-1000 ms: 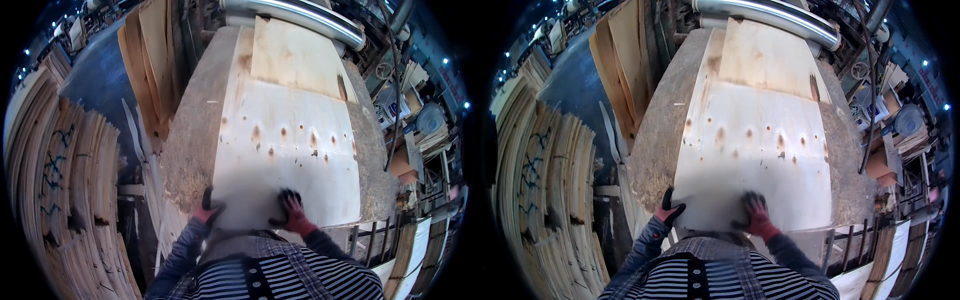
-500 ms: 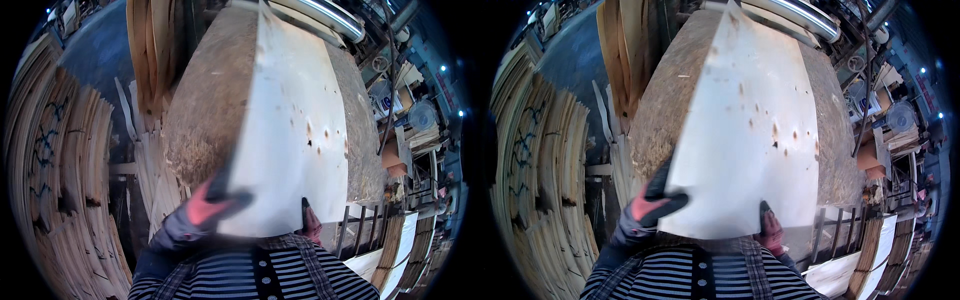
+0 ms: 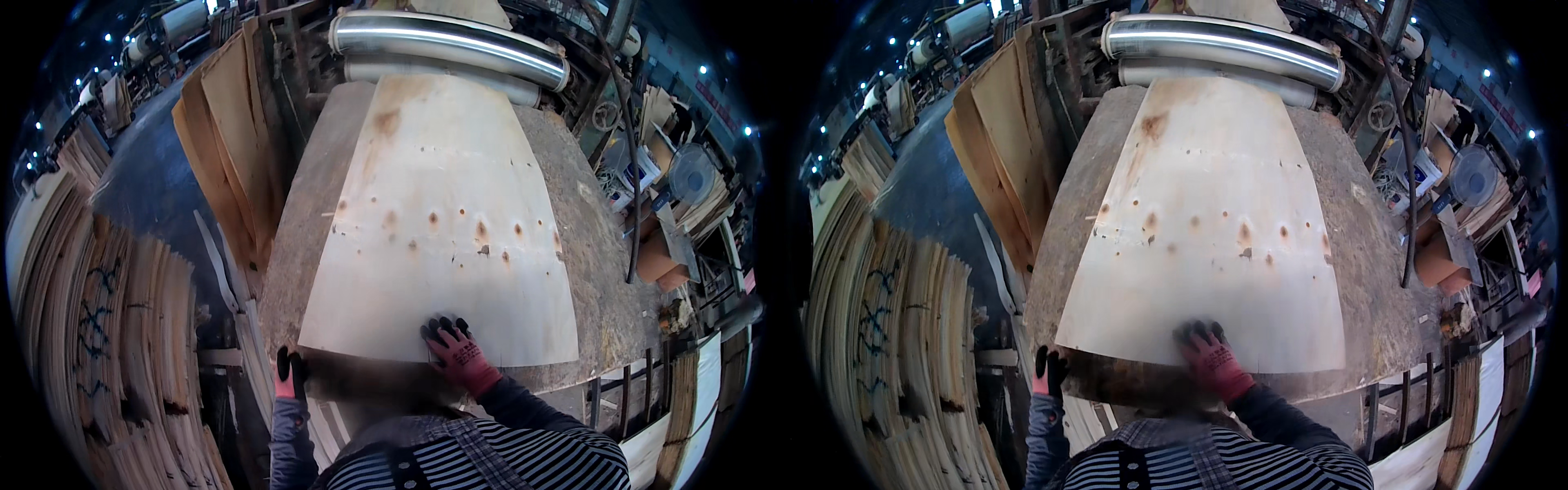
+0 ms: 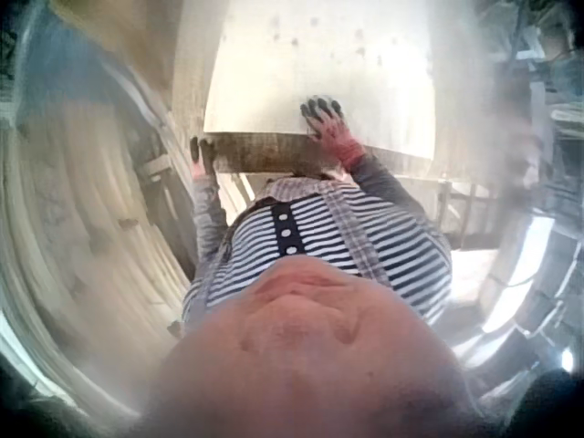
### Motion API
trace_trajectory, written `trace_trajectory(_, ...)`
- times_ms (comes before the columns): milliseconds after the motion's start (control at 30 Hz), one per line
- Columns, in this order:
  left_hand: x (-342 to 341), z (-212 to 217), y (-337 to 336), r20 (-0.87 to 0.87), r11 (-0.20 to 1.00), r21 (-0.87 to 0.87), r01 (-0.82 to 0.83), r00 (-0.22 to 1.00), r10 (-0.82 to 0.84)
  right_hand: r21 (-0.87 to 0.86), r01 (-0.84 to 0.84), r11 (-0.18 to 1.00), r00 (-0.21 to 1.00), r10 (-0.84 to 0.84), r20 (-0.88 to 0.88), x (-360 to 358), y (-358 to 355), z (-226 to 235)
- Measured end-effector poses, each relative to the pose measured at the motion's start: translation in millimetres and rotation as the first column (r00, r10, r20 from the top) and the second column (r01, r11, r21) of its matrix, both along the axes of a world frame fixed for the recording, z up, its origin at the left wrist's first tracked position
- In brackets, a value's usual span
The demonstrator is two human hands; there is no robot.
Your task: The person feeds large, thin sheets of wood veneer into a roller machine in a workshop. They use a long metal rod to guide the sheets through the rollers and then stack the processed sheets on a nearby pile.
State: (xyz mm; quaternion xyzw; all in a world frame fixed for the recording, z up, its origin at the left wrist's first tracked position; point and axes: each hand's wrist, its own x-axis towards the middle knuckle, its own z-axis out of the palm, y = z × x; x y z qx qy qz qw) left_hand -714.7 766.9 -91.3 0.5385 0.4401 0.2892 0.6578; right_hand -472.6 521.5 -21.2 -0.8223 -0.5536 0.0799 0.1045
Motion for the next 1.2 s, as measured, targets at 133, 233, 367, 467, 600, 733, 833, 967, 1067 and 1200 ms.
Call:
trace_trajectory(133,-6,1,-24,0.017,0.997,-0.075,-0.020,1.000,0.021,0.045,0.002,0.999,0.999,-0.004,0.034,44,21,6)
trace_trajectory(233,-5,11,-43,0.056,0.985,-0.148,-0.090,0.994,0.099,0.101,0.003,0.995,0.986,-0.020,0.164,82,32,-9)
trace_trajectory(367,-54,-33,-52,-0.010,0.993,0.110,0.040,0.999,-0.039,0.163,0.017,0.987,0.981,-0.048,0.186,124,54,-24)
trace_trajectory(467,-59,-10,-74,0.249,0.975,-0.205,-0.082,0.959,0.133,0.099,0.173,0.980,0.979,-0.182,0.088,162,73,-26)
trace_trajectory(600,-59,7,-96,0.149,0.946,-0.272,-0.178,0.963,0.224,0.280,0.176,0.944,0.891,-0.273,0.362,156,71,21)
trace_trajectory(733,-53,15,-113,0.133,0.972,-0.217,-0.090,0.984,0.121,0.328,-0.002,0.945,0.981,-0.061,0.184,49,22,32)
trace_trajectory(833,-27,1,-128,0.147,0.985,-0.061,0.159,0.978,-0.149,0.207,-0.013,0.978,0.998,-0.001,0.069,-4,-66,-5)
trace_trajectory(967,16,4,-173,0.234,0.955,-0.139,0.261,0.946,-0.225,0.181,0.185,0.966,0.977,-0.162,-0.137,-32,-180,-32)
trace_trajectory(1067,52,7,-226,0.272,0.910,-0.089,0.404,0.889,-0.368,0.238,0.337,0.911,0.936,-0.297,-0.190,-35,-243,-23)
trace_trajectory(1200,131,-6,-318,0.054,0.771,0.168,0.614,0.776,-0.629,0.366,0.453,0.813,0.890,-0.389,-0.236,-13,-320,-5)
